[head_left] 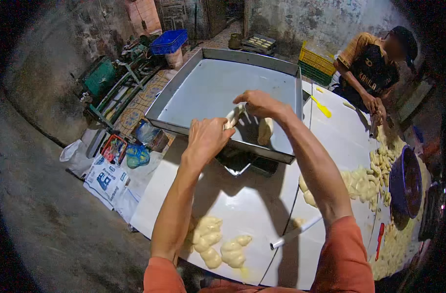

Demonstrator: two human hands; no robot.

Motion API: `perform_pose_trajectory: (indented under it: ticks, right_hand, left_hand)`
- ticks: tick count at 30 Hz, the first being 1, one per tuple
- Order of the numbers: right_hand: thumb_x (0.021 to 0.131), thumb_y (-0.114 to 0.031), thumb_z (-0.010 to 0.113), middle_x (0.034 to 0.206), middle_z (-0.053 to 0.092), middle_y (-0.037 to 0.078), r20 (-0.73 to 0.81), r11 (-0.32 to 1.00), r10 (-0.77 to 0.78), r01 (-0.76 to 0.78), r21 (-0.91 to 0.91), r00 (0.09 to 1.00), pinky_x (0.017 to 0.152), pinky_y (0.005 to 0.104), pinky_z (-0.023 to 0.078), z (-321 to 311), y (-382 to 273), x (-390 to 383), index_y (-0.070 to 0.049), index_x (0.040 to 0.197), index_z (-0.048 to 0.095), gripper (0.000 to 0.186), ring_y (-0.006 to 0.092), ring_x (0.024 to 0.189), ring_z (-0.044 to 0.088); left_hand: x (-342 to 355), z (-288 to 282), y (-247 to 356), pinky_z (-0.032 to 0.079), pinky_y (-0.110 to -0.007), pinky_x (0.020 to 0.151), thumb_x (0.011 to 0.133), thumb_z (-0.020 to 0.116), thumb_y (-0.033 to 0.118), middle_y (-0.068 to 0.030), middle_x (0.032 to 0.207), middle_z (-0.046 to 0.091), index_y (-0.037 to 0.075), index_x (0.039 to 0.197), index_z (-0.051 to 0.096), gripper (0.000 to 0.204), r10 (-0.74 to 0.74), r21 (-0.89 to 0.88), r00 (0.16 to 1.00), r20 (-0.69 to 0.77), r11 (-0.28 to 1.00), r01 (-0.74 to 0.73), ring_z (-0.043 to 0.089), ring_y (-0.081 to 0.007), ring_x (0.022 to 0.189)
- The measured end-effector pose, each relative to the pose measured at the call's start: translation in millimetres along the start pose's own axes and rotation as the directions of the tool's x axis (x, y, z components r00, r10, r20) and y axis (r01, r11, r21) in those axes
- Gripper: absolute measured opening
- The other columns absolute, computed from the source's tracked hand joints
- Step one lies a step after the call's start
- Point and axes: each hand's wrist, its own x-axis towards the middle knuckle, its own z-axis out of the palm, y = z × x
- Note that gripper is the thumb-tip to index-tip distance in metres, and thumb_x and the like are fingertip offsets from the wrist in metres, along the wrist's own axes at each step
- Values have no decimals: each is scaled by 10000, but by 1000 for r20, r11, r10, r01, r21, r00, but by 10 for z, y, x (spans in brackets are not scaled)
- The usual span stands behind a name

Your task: The person prepares dough by rolling it flat with a rolling pin and applying chocolate filling with a spatula. The person then rolls the dough into small rolls and places them into a metal baking tray.

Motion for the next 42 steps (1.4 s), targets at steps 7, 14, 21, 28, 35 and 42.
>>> perform_pose_trajectory:
  ticks: [7, 14, 21, 28, 35, 42]
  right_hand:
    - [931, -245, 573, 999, 756, 232, -208, 951, 286, -303, -55, 935, 860, 495, 559, 149, 99, 354, -42, 1144, 760, 348, 421, 954, 728]
    - [843, -312, 723, 934, 750, 235, -151, 928, 370, -359, 96, 917, 836, 465, 570, 423, -78, 688, -19, 988, 777, 331, 403, 887, 730]
    - [953, -227, 674, 1057, 747, 210, -199, 984, 142, -160, -80, 970, 834, 392, 563, 406, -40, 375, -32, 1169, 726, 296, 300, 938, 725]
    - [966, -230, 723, 888, 771, 157, -615, 995, -34, 85, 54, 788, 592, 315, 546, 288, -1467, -1397, -25, 1141, 750, 270, 175, 712, 727]
    - [887, -331, 739, 1284, 653, 111, -28, 971, -131, 134, 198, 991, 952, 429, 513, 1750, -2333, -3667, -73, 1270, 633, 474, 264, 1170, 635]
    - [922, -548, 619, 1429, 583, 131, -129, 994, -109, 107, -25, 986, 1151, 582, 348, 2253, -2719, -3894, -39, 1342, 606, 659, 288, 1371, 502]
  left_hand:
    - [385, 72, -464, 539, -487, 926, 885, 724, 416, -221, 985, 753, 54, 1222, 726, 494, -112, 52, 994, -13, 992, 112, 714, -398, 1012]
    - [688, 357, -526, 567, -476, 884, 705, 830, 297, -211, 966, 754, 89, 1048, 784, 404, -129, 75, 988, 83, 990, 123, 729, -387, 956]
    - [689, 403, -491, 569, -479, 886, 826, 767, 488, -195, 1047, 757, 135, 1084, 782, 437, -71, 166, 994, 88, 985, 55, 724, -396, 1002]
    - [-563, -48, -569, 558, -446, 967, 850, 789, 479, -266, 1303, 665, -7, 1342, 640, 708, 53, -82, 935, -350, 993, -87, 669, -414, 1176]
    - [-2315, 272, -517, 531, -349, 936, 928, 773, 306, -126, 1198, 740, 36, 1273, 712, 442, -170, -258, 905, -390, 964, 70, 687, -230, 1095]
    - [-3118, 676, 62, 543, -404, 938, 930, 775, 259, -150, 1261, 698, 60, 1322, 693, 447, -417, -475, 908, -25, 805, 356, 629, -250, 1203]
